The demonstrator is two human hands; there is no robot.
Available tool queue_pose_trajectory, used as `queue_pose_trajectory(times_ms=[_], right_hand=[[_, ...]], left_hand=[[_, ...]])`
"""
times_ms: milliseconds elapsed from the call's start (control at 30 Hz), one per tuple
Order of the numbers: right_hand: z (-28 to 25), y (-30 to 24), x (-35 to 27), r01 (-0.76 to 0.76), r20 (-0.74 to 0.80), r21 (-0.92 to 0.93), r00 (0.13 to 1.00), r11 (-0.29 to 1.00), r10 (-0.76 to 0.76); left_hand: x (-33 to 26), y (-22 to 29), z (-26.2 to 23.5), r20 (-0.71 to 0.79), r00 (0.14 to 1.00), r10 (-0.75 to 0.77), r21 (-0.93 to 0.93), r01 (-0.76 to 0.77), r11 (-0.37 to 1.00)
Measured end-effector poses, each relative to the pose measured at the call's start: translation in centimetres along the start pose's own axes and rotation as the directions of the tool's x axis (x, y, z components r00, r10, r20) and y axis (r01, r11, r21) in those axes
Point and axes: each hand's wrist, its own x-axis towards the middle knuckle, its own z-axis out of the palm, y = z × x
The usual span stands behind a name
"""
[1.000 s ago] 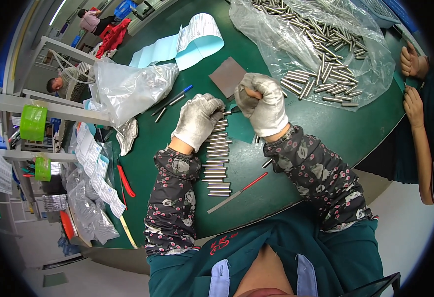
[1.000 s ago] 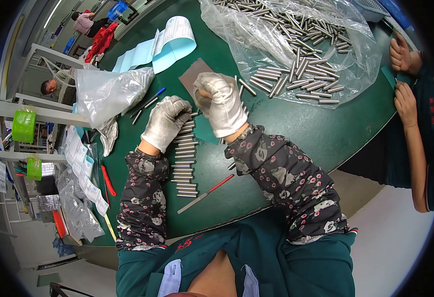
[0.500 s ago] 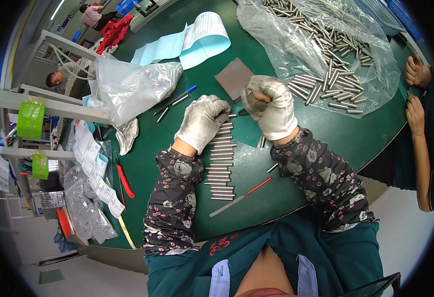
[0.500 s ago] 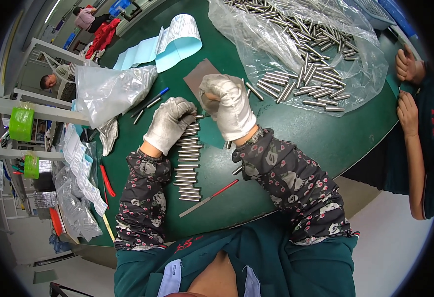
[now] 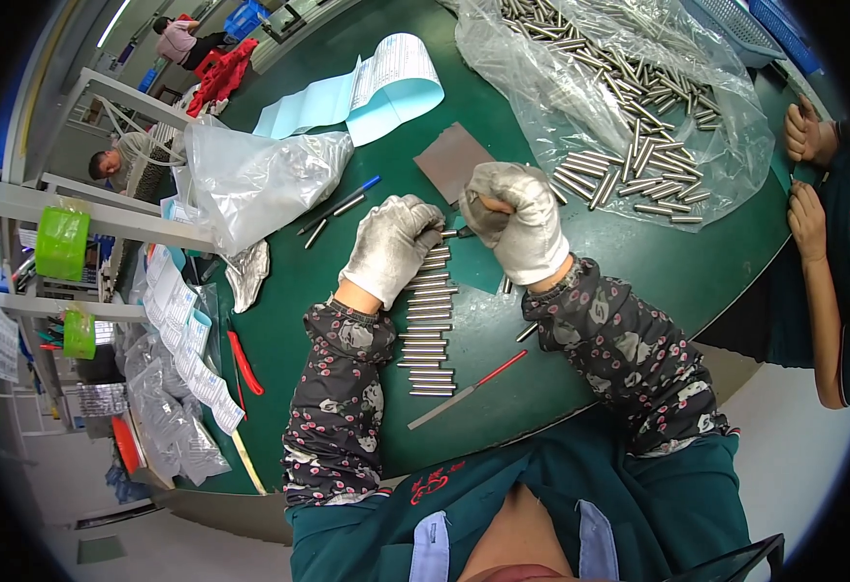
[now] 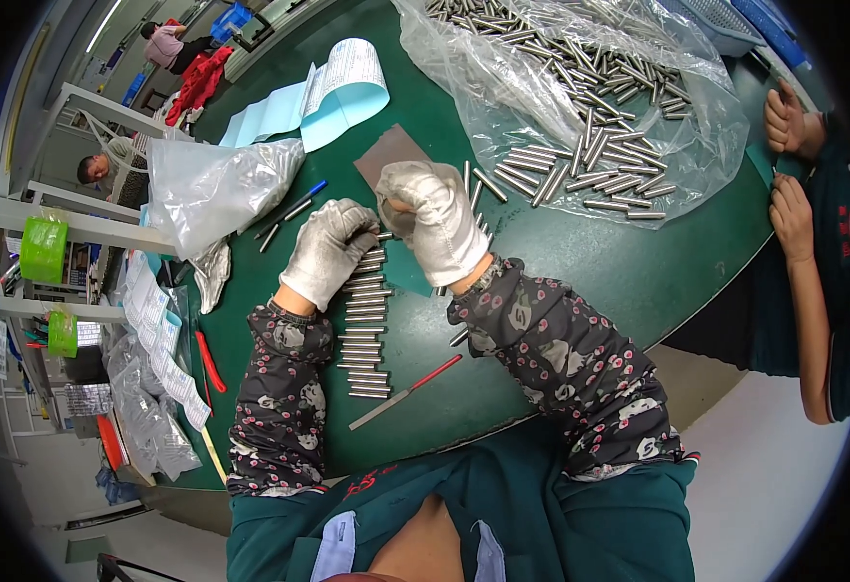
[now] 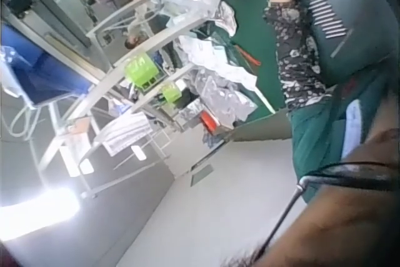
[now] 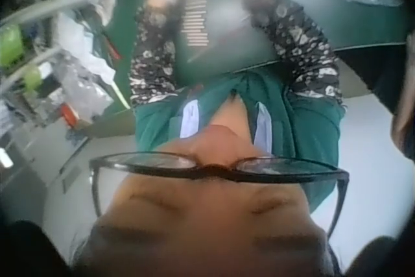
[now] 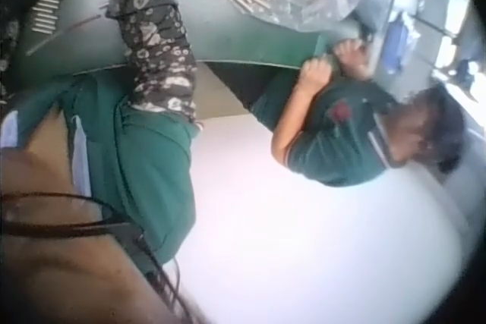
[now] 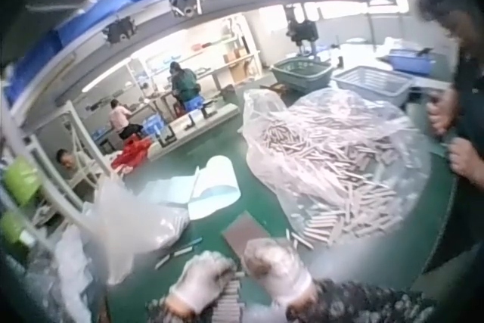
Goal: Polish the ends of small metal rods on a sanding block and organize them into containers.
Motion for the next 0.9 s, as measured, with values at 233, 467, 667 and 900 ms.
queue_pose_trajectory(times_ms=[233,467,667,900], right_hand=[[-0.1,0.1,-0.2,0.007,0.003,-0.014,1.0,1.0,-0.007],[0.2,-0.2,-0.5,-0.004,-0.071,-0.048,0.997,0.999,0.0],[1.0,-0.8,-0.5,-0.028,0.102,-0.246,0.993,0.969,0.054],[2.6,-0.8,-0.3,0.112,0.116,-0.368,0.99,0.923,-0.074]], left_hand=[[0.0,-0.1,0.0,0.003,1.0,0.0,-0.001,0.0,1.0],[0.1,-0.1,0.1,0.014,1.0,-0.015,-0.019,0.016,1.0],[0.3,-0.1,-0.4,0.064,0.997,-0.042,0.007,0.041,0.999],[0.2,-0.4,-0.3,0.077,0.997,-0.022,0.006,0.021,1.0]])
